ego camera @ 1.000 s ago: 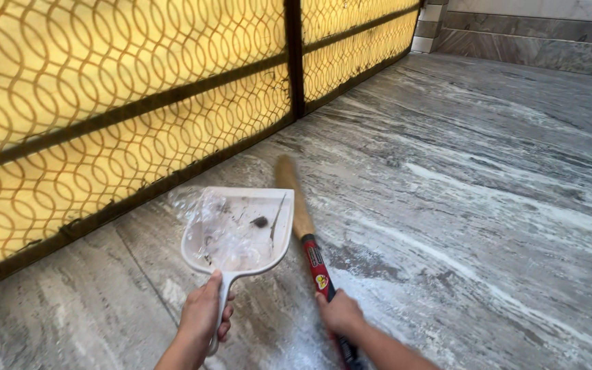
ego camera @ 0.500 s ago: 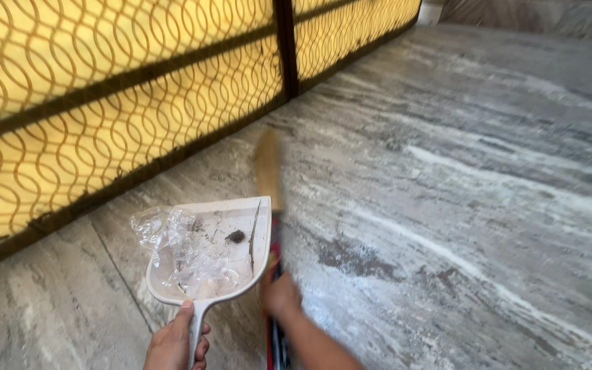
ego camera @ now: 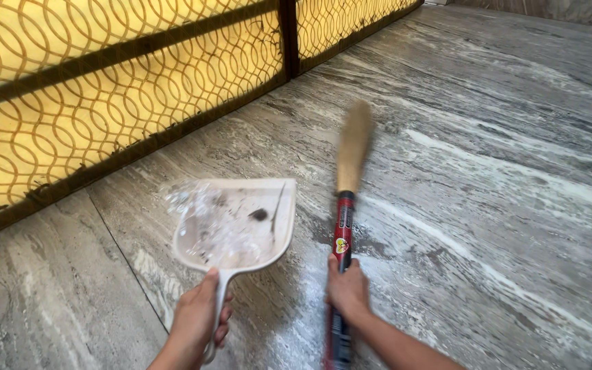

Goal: The person sweeps debris from a marble floor using a broom and dustpan and then empties the dustpan into a trash bin.

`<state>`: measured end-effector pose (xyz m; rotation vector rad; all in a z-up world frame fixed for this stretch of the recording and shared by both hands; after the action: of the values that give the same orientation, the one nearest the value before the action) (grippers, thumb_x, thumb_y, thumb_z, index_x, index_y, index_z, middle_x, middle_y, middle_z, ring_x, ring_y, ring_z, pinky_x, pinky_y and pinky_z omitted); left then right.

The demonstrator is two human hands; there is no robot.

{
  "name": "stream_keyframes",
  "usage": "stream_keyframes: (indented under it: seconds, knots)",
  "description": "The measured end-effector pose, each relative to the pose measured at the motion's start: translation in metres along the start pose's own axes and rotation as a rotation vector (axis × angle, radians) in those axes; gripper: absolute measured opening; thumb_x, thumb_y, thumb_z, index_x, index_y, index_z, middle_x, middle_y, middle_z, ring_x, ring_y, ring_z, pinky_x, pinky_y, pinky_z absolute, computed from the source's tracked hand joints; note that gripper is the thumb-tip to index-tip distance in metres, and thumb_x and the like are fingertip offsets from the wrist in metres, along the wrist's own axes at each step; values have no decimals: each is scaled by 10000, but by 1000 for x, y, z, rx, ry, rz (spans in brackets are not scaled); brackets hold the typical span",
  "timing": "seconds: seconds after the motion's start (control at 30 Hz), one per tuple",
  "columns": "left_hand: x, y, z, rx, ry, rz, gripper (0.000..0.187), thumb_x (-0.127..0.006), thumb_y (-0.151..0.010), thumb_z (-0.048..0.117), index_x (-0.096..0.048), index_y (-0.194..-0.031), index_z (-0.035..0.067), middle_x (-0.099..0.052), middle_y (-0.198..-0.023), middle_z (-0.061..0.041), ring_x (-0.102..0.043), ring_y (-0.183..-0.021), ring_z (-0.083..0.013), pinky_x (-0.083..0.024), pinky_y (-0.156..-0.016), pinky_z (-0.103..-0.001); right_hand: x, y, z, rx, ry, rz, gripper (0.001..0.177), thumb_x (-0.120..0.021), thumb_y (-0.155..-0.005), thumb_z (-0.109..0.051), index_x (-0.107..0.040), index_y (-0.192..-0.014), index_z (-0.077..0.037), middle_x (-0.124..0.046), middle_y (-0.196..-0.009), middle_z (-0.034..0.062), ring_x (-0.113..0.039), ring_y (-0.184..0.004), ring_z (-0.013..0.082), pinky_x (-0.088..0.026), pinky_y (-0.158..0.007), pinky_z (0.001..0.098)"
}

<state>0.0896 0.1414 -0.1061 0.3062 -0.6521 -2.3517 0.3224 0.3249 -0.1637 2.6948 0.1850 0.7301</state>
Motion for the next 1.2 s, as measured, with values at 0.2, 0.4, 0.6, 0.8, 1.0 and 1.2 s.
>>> stream_keyframes:
  seconds: [0.2,0.4,0.6,0.8,1.0,1.2]
  knots:
    - [-46,12,14,11,-45,-79,553,-447,-1009,540,-580,-887,17,-469,-538,-63,-371,-328,-165,-324,-316,-340,89,-6,37,387,828,-162,537,-496,-953,-615,-495,-1205,-141,-726,-784,175,-724,-734,382,-556,-688,530]
    - [-71,20,21,5,-93,-121,561,-439,-1019,531,-580,-867,9,-465,-530,-55,-357,-328,-159,-325,-302,-332,159,-11,118,535,1184,-333,541,-488,-956,-595,-447,-1344,-220,-689,-901,89,-744,-760,275,-624,-623,429]
    - [-66,27,19,48,-80,-115,542,-446,-1019,525,-574,-853,26,-459,-524,-45,-335,-329,-153,-291,-304,-326,190,-49,127,348,1173,-171,489,-464,-980,-637,-491,-1205,-204,-758,-894,86,-756,-836,266,-618,-766,454]
    - [-56,27,8,60,-131,-75,533,-468,-1022,512,-588,-852,22,-461,-526,-44,-350,-335,-154,-308,-312,-327,176,-74,61,235,1043,-66,486,-439,-985,-614,-518,-1209,-191,-766,-853,82,-746,-740,249,-598,-665,448]
    - [-57,25,-1,73,-113,-112,528,-461,-1018,513,-577,-837,31,-459,-521,-45,-331,-330,-159,-283,-315,-337,209,-74,72,-50,647,33,604,-466,-992,-633,-483,-1357,-151,-720,-804,121,-674,-586,205,-529,-524,384]
    - [-39,33,-19,143,-289,-130,577,-461,-1009,557,-578,-841,18,-466,-531,-56,-376,-342,-167,-323,-334,-352,267,-113,153,-127,166,277,545,-752,-875,-345,-656,-1152,115,-705,-717,178,-687,-590,290,-569,-557,427]
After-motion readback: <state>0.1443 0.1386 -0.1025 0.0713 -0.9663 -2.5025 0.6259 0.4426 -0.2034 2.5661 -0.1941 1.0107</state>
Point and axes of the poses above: each hand's wrist, its own y-axis away from the middle knuckle, its own x-axis out of the back of the hand, z = x × y, the point moved 5 cm from there along -y, towards the middle knuckle
